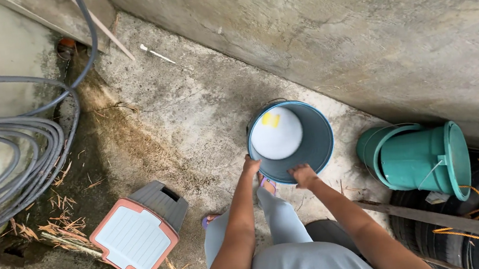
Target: The recorder sorts items from a storage container and washes the container and its lid using water and a cleaning brush.
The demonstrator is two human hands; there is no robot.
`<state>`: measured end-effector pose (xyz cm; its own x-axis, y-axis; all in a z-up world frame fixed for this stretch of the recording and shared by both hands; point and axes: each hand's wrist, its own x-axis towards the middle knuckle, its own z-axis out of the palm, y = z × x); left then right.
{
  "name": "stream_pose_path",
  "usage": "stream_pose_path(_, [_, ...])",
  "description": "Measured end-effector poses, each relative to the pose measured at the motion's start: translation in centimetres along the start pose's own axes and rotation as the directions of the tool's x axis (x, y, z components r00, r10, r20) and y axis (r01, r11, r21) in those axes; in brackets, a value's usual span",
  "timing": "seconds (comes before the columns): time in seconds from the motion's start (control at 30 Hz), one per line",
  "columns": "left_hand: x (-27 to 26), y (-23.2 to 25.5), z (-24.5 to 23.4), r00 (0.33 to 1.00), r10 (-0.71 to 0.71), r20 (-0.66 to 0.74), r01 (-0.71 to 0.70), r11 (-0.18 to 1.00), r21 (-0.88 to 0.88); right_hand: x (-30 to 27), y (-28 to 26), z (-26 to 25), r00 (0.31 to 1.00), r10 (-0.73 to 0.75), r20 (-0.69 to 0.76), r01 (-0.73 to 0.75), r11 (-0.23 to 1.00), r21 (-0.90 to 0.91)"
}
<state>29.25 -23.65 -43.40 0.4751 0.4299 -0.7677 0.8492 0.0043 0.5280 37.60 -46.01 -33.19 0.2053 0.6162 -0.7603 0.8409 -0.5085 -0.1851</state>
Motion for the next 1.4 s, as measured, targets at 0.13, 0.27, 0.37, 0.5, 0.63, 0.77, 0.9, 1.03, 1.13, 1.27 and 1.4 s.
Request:
stream_pose_path(0.13, [0.0, -0.7, -0.2, 0.997, -0.023, 0.074, 0.033, 0.989, -0.146, 3.4, -0.2, 6.8, 0.995, 0.01, -0.094, -0.014, 0.999, -0.042])
stream_pose_path(0.27, [0.4, -1.2, 0.3, 0.996, -0.037, 0.085, 0.048, 0.989, -0.139, 3.5, -0.4, 8.8, 0.961, 0.013, -0.275, -0.024, 0.999, -0.038])
stream_pose_path(0.37, [0.5, 0.2, 0.3, 0.999, -0.036, 0.022, 0.04, 0.975, -0.217, 2.4, -0.8, 8.1, 0.931, 0.065, -0.358, -0.068, 0.998, 0.005])
stream_pose_path(0.5, [2.5, 1.6, 1.1, 0.969, 0.128, -0.211, -0.156, 0.981, -0.119, -0.6, -1.4, 3.1, 0.897, 0.133, -0.421, -0.077, 0.986, 0.146])
stream_pose_path(0.63, [-5.0, 7.0, -7.0, 0.98, -0.088, -0.178, 0.044, 0.971, -0.236, -1.0, -2.9, 0.6, 0.765, 0.1, -0.636, 0.039, 0.979, 0.201])
stream_pose_path(0.77, [-7.7, 2.1, -13.0, 0.98, -0.156, -0.121, 0.079, 0.873, -0.481, -5.2, -6.7, -8.7, 0.755, 0.141, -0.641, 0.095, 0.943, 0.319])
stream_pose_path(0.9, [-14.0, 0.5, -19.9, 0.947, -0.233, -0.223, 0.113, 0.888, -0.446, -7.0, -8.5, -12.6, 0.451, 0.377, -0.809, 0.233, 0.826, 0.514])
stream_pose_path(1.03, [-19.9, 0.2, -25.4, 0.918, -0.258, -0.302, 0.081, 0.867, -0.492, -0.3, -6.6, -11.8, 0.711, 0.625, -0.323, 0.22, 0.239, 0.946])
stream_pose_path(1.13, [-22.0, -1.9, -27.7, 0.877, -0.192, -0.44, 0.048, 0.947, -0.318, 2.2, -8.5, -14.3, 0.979, 0.206, 0.007, 0.023, -0.146, 0.989])
stream_pose_path(1.27, [-23.7, -3.5, -29.7, 0.837, -0.119, -0.534, -0.076, 0.941, -0.33, 5.2, -10.3, -15.5, 0.974, 0.219, 0.061, -0.056, -0.031, 0.998])
stream_pose_path(1.4, [-23.6, -3.1, -30.6, 0.89, -0.244, -0.386, 0.035, 0.879, -0.475, 7.4, -11.0, -17.3, 0.961, 0.263, 0.081, -0.084, -0.002, 0.996])
